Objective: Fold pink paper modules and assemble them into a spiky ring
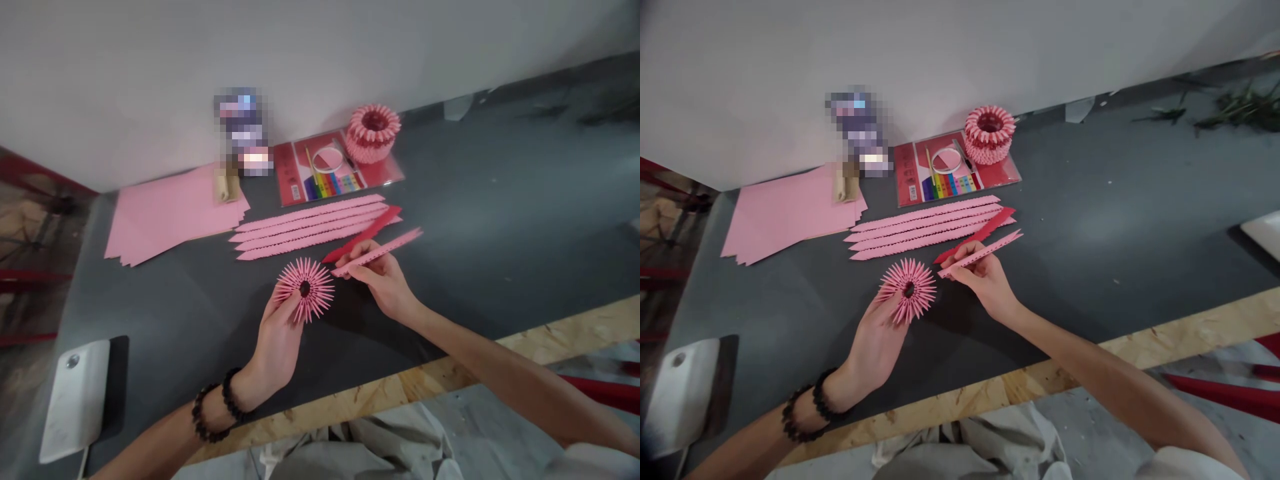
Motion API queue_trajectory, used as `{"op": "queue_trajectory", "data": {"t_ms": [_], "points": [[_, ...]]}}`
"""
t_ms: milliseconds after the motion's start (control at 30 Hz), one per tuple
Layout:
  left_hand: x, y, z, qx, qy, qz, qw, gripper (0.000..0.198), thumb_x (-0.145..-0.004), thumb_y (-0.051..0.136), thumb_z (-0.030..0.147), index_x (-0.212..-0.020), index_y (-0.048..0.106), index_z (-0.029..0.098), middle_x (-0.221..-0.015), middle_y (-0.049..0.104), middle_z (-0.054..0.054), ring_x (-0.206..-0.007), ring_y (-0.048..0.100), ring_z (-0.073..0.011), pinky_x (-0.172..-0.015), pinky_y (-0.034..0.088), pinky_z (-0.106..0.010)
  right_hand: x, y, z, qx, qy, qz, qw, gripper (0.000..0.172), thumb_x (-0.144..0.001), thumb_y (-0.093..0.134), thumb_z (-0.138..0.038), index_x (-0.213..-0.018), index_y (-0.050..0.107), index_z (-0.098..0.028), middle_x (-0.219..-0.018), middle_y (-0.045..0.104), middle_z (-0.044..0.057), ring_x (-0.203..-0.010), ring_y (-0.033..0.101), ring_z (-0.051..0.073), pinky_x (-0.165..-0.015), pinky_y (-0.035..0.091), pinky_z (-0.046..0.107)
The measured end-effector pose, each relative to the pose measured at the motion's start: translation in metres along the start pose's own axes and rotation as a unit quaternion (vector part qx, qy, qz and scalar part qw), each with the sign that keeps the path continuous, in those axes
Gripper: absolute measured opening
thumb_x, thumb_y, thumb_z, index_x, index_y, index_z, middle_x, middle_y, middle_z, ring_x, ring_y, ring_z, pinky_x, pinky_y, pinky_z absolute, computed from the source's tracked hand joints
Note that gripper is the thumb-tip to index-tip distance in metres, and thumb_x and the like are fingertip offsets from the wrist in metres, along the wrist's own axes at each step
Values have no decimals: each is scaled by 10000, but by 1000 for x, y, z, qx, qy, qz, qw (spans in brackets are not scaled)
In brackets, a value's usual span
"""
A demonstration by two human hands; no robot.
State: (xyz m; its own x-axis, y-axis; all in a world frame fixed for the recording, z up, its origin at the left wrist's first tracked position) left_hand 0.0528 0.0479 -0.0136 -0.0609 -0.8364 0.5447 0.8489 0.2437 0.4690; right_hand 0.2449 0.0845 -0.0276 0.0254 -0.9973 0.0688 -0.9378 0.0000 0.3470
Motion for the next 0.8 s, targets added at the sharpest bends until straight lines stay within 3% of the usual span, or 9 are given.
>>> {"op": "queue_trajectory", "data": {"t_ms": [133, 333, 433, 533, 700, 800], "points": [[-2, 1, -3, -2, -19, -14, 1000, 263, -790, 850, 260, -1026, 757, 190, -1090, 772, -42, -1000, 705, -191, -949, 524, -313, 1, -2, 1, -19, -17, -8, 1000, 155, -865, 710, -256, -931, 569, -245, -873, 704, 2, -880, 662, 192, -817, 493, 346], [-3, 7, -2, -37, -9, -69, 997, 435, -824, 837, 302, -1222, 686, 215, -1244, 719, -63, -1131, 671, -207, -1006, 504, -312, 1, -1, 2, -48, -17, -18, 999, 133, -813, 627, -147, -910, 599, -234, -759, 631, -16, -769, 592, 179, -733, 447, 325], [0, 4, -2, -113, -14, -50, 992, 512, -784, 873, 332, -1220, 615, 263, -1090, 712, -13, -980, 677, -172, -891, 524, -275, 2, -2, 2, -32, -14, -15, 999, 102, -827, 616, -166, -910, 637, -223, -690, 541, -32, -657, 490, 149, -603, 355, 291], [1, 1, -1, -178, -5, -39, 983, 403, -776, 869, 352, -1047, 592, 242, -899, 649, 28, -810, 624, -138, -774, 507, -246, 4, 0, 1, 23, 1, -22, 999, 96, -930, 606, -272, -924, 681, -213, -654, 470, -43, -594, 407, 129, -552, 286, 287], [-1, 5, 4, -231, 21, -63, 971, 287, -809, 823, 325, -1007, 650, 209, -943, 658, 6, -848, 606, -155, -819, 492, -266, 6, 9, -11, 117, -31, -69, 990, 179, -965, 611, -336, -959, 728, -201, -844, 639, 23, -800, 580, 167, -717, 421, 311], [-1, 10, 4, -229, 17, -90, 969, 285, -841, 795, 354, -1050, 690, 192, -1016, 694, -31, -917, 625, -187, -878, 494, -303, 9, 14, -13, 135, -28, -92, 986, 221, -990, 597, -361, -1013, 743, -196, -861, 647, 23, -743, 551, 147, -677, 396, 301]]}}
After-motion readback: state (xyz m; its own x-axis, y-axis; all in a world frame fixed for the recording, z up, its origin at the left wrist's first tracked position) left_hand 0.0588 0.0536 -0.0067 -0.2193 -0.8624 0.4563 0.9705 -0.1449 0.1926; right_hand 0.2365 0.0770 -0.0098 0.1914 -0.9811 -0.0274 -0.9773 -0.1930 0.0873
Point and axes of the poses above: each hand's wrist, its own x-axis away from the middle knuckle, its own y-axis out of the palm, z = x × y, the point moved 5 cm from there along -x, towards the middle knuckle
